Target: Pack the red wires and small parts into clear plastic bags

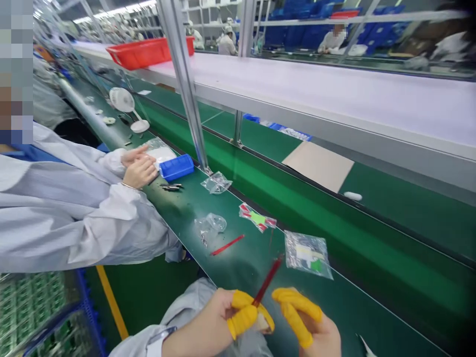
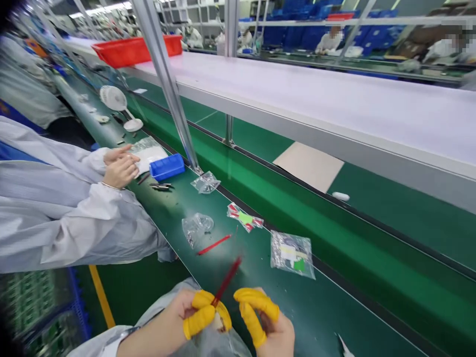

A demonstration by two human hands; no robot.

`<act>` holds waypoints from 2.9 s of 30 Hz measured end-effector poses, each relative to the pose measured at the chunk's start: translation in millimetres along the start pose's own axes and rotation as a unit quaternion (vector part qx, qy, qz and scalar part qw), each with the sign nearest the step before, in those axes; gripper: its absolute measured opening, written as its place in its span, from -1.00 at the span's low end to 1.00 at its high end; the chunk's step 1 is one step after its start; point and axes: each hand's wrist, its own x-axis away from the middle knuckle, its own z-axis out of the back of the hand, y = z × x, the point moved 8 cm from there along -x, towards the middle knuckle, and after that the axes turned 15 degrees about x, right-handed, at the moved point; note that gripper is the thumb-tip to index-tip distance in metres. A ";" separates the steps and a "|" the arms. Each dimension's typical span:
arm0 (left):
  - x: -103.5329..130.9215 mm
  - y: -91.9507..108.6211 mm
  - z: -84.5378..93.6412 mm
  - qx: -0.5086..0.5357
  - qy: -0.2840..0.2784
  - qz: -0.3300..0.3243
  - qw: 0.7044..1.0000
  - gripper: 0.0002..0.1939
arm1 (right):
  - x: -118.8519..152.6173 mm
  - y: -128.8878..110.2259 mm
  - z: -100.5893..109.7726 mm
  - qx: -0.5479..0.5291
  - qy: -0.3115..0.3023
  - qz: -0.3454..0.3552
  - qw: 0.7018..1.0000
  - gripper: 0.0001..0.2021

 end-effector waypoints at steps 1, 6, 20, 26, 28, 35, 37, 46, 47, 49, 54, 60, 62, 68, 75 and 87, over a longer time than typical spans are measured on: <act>0.4 -0.1 1.7 0.001 -0.003 0.001 1.000 -0.53 | -3.1 -6.5 5.4 -0.006 0.030 -0.001 1.000 -0.80; 1.9 0.7 11.4 -0.018 -0.008 0.008 1.000 -0.59 | -20.9 -14.3 49.0 -0.090 0.126 -0.064 0.986 -0.71; -1.0 -1.4 10.6 -0.050 0.018 0.023 0.998 -0.51 | 19.8 23.5 -31.4 -0.103 -0.102 -0.112 0.983 -0.60; -1.2 -0.6 5.2 -0.039 -0.007 0.013 0.999 -0.59 | 3.1 -8.4 -13.7 -0.094 -0.030 -0.052 0.994 -0.79; -2.0 -2.7 6.0 -0.034 0.000 0.020 0.999 -0.57 | 0.0 -16.5 -5.5 -0.056 -0.004 -0.022 0.998 -0.82; -2.1 -23.5 16.5 0.066 0.102 0.122 0.985 -0.46 | 0.3 -54.4 31.8 0.030 0.067 0.126 0.989 -0.88; -2.1 -27.8 16.3 0.085 0.104 0.135 0.982 -0.44 | 1.7 -60.2 28.9 0.063 0.028 0.153 0.986 -0.90; -3.3 -34.5 9.4 0.102 0.062 0.144 0.982 -0.44 | -3.5 -54.6 8.7 0.110 -0.040 0.159 0.980 -0.84; -3.3 -33.9 8.2 0.097 0.054 0.143 0.984 -0.44 | -4.4 -54.1 8.6 0.114 -0.044 0.158 0.980 -0.83; -3.2 -32.0 6.3 0.084 0.040 0.140 0.986 -0.44 | -5.6 -53.6 9.3 0.116 -0.050 0.156 0.980 -0.84; -1.9 -23.6 1.0 0.062 0.003 0.123 0.990 -0.43 | -3.5 -58.6 9.9 0.080 -0.081 0.153 0.982 -0.94; -0.7 -20.7 -1.4 0.080 -0.008 0.111 0.991 -0.49 | -2.2 -67.3 11.3 0.067 -0.099 0.149 0.981 -0.97; -0.4 -21.2 -1.4 0.087 -0.009 0.109 0.990 -0.51 | -2.7 -68.4 10.9 0.073 -0.102 0.149 0.981 -0.97; -1.1 -21.5 -2.5 0.096 -0.011 0.112 0.989 -0.55 | -1.5 -69.5 4.1 0.094 -0.120 0.162 0.975 -0.95; -3.8 -26.6 -2.6 0.098 -0.007 0.125 0.987 -0.54 | -1.2 -72.8 -19.6 0.160 -0.189 0.165 0.955 -0.92; -8.8 -23.7 -3.6 0.103 0.000 0.117 0.988 -0.48 | -9.5 -77.8 -22.7 0.170 -0.235 0.029 0.957 -0.83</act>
